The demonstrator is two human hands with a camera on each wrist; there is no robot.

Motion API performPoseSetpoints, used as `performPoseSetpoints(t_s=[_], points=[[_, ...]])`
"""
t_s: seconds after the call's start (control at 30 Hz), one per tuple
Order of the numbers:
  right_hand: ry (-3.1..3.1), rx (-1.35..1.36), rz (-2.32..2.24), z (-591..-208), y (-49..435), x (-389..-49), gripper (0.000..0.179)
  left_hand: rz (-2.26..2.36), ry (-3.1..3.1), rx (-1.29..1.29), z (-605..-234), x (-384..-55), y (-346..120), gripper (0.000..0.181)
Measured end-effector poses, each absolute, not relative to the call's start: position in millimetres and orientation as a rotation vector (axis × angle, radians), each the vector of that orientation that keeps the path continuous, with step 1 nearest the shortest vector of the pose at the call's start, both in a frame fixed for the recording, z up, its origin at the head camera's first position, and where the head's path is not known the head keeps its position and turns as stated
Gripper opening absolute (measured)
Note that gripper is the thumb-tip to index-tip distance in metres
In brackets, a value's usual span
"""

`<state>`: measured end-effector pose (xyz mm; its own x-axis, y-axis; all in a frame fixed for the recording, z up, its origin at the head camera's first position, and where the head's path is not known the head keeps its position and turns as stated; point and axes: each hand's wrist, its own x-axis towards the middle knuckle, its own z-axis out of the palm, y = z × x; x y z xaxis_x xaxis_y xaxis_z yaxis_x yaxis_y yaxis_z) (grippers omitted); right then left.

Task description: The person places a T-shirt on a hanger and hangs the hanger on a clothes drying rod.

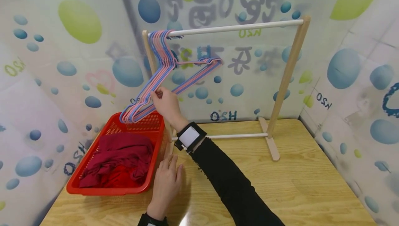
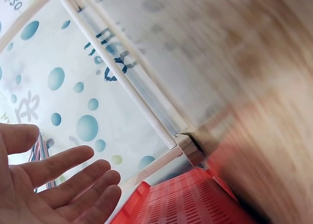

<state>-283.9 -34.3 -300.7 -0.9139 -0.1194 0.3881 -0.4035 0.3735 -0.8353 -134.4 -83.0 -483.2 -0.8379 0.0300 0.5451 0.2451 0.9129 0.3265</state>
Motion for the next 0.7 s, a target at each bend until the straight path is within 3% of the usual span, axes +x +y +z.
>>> performPoseSetpoints(t_s=[0.47, 0.7], points=[[-2.327, 0.421, 1.697, -302.5, -31.1, -278.0, 0.025, -0.526, -2.532, -0.221, -485.1, -134.8, -80.7, 0.032], [-2.133, 0.403, 2.11, -299.0, -31.6, -271.5, 0.022, -0.53, -2.543, -0.23, -483.9, -133.3, -79.3, 0.032]])
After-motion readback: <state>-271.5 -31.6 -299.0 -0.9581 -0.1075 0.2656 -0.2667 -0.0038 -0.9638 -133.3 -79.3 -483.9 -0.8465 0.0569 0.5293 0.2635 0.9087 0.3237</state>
